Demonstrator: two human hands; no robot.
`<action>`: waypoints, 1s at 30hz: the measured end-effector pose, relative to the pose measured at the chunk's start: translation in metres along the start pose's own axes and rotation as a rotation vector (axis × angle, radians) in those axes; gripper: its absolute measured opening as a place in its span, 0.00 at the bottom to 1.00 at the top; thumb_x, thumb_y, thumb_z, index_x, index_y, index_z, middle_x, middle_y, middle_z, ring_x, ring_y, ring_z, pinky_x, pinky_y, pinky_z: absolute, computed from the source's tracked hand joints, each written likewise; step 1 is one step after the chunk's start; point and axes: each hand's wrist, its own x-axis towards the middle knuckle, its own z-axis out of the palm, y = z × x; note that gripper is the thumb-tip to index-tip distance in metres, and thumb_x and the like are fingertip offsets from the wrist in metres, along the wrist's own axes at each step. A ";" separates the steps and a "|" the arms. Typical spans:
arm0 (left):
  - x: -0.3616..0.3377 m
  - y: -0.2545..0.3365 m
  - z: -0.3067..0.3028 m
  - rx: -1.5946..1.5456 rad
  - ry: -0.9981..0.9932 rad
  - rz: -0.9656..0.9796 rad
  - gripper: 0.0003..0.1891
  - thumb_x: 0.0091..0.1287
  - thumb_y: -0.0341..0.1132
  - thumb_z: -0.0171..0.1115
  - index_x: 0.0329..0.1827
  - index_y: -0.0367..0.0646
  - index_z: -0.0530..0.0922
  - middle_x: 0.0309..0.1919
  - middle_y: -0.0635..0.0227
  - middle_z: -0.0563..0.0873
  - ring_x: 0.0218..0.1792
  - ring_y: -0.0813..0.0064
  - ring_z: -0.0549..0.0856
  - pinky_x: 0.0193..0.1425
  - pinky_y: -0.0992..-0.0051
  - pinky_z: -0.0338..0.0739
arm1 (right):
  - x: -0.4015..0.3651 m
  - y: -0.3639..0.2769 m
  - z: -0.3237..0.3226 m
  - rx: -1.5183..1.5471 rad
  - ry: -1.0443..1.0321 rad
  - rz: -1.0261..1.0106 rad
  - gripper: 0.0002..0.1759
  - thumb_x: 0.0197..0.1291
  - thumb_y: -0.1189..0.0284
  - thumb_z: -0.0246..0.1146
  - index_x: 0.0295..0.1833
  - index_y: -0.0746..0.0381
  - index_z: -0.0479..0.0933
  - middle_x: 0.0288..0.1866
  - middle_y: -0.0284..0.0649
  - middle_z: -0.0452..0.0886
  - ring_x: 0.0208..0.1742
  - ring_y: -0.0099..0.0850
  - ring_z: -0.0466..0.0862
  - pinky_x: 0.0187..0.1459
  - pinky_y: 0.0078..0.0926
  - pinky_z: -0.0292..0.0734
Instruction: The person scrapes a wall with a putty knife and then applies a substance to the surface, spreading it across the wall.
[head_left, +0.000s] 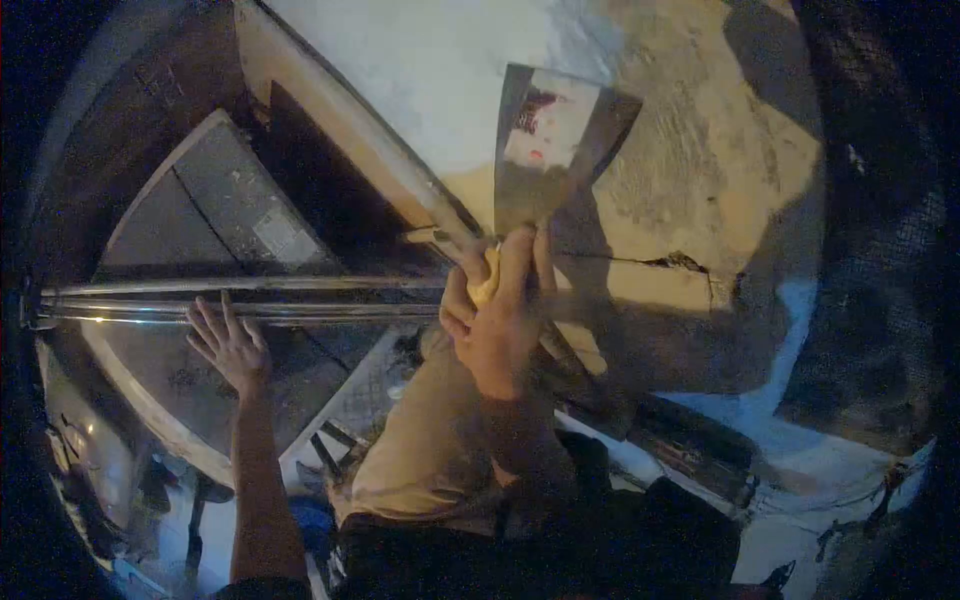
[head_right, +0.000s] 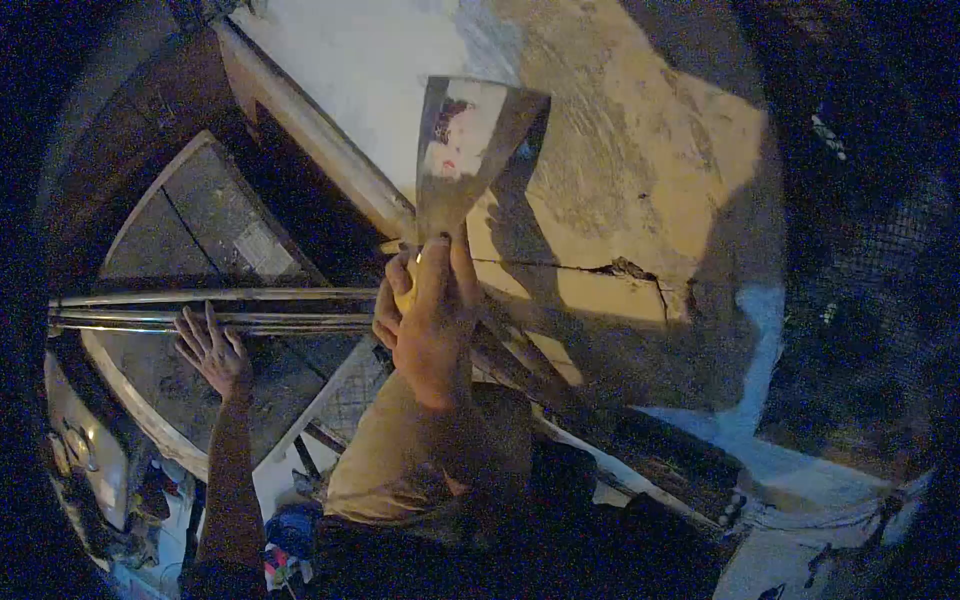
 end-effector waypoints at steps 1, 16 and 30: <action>0.000 0.000 -0.001 -0.014 0.012 0.006 0.27 0.74 0.50 0.36 0.76 0.58 0.60 0.78 0.61 0.51 0.78 0.54 0.47 0.77 0.45 0.37 | -0.006 0.005 -0.007 0.078 0.003 0.057 0.18 0.71 0.50 0.49 0.38 0.52 0.66 0.29 0.31 0.70 0.11 0.23 0.65 0.08 0.19 0.56; 0.002 -0.003 0.011 0.023 0.021 -0.022 0.28 0.73 0.50 0.36 0.75 0.59 0.61 0.78 0.62 0.51 0.78 0.55 0.47 0.78 0.48 0.36 | 0.009 0.020 -0.017 0.257 -0.157 0.087 0.11 0.74 0.53 0.44 0.46 0.47 0.64 0.29 0.30 0.68 0.12 0.22 0.62 0.09 0.19 0.54; 0.000 -0.004 0.006 -0.007 0.035 -0.019 0.29 0.74 0.55 0.31 0.76 0.61 0.59 0.78 0.63 0.51 0.78 0.56 0.46 0.78 0.46 0.36 | 0.002 0.022 -0.015 0.317 -0.293 0.049 0.22 0.72 0.47 0.44 0.37 0.54 0.66 0.29 0.29 0.69 0.13 0.24 0.63 0.10 0.19 0.55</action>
